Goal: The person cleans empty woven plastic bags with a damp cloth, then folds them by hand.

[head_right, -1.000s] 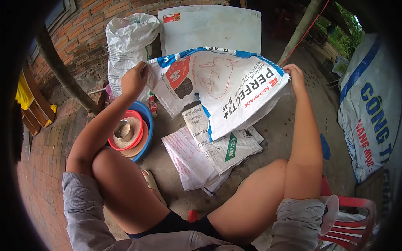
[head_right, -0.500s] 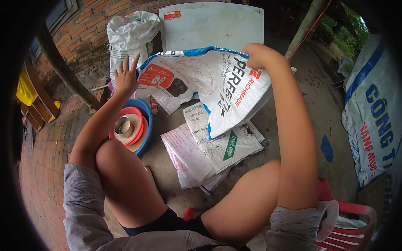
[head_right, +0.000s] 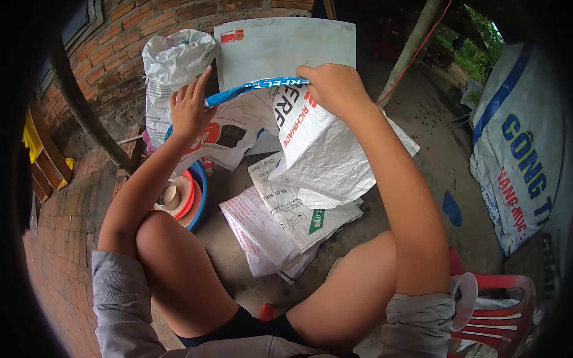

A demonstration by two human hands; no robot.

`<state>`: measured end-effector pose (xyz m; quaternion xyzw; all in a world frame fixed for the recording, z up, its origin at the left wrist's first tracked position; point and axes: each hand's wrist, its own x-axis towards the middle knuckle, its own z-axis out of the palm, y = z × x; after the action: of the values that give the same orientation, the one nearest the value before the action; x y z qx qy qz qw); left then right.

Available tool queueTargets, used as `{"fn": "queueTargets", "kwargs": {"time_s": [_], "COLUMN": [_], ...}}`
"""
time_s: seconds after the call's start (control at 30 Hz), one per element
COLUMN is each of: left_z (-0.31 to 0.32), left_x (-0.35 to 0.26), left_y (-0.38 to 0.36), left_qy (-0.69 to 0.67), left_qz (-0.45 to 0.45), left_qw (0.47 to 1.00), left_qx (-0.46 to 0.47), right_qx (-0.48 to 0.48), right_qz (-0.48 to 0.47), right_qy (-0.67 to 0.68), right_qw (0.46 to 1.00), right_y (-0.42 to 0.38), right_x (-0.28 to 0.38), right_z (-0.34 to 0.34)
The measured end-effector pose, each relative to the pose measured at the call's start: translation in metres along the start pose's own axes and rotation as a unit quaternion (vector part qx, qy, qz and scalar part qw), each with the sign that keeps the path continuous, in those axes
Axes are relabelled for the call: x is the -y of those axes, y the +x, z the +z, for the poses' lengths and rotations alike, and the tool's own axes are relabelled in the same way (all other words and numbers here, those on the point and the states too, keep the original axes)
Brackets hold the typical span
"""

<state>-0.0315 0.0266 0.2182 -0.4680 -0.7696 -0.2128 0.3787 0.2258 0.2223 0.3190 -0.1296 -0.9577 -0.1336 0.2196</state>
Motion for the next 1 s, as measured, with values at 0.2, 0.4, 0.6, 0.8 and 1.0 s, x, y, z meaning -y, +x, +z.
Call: {"fn": "queueTargets", "kwargs": {"time_s": [0.2, 0.4, 0.6, 0.8, 1.0], "left_z": [0.019, 0.024, 0.015, -0.008, -0.028], "left_x": [0.023, 0.043, 0.021, -0.004, -0.023], "left_y": [-0.018, -0.039, -0.038, -0.016, 0.006], "left_qy": [-0.078, -0.001, -0.002, -0.063, -0.094], "left_qz": [-0.097, -0.027, 0.048, -0.063, -0.138], "left_qw": [0.976, 0.966, 0.966, 0.966, 0.984], "left_qx": [0.177, 0.256, 0.253, 0.245, 0.061], "right_qx": [0.118, 0.368, 0.55, 0.334, -0.235], "right_qz": [0.102, 0.221, 0.353, 0.339, 0.412], "right_qy": [0.174, 0.384, 0.312, 0.201, -0.006], "right_qw": [0.972, 0.817, 0.69, 0.856, 0.88], "right_y": [-0.03, -0.083, -0.112, -0.129, -0.1], "right_x": [-0.026, -0.093, -0.12, -0.158, -0.124], "right_z": [-0.009, 0.023, 0.025, 0.035, -0.018]}}
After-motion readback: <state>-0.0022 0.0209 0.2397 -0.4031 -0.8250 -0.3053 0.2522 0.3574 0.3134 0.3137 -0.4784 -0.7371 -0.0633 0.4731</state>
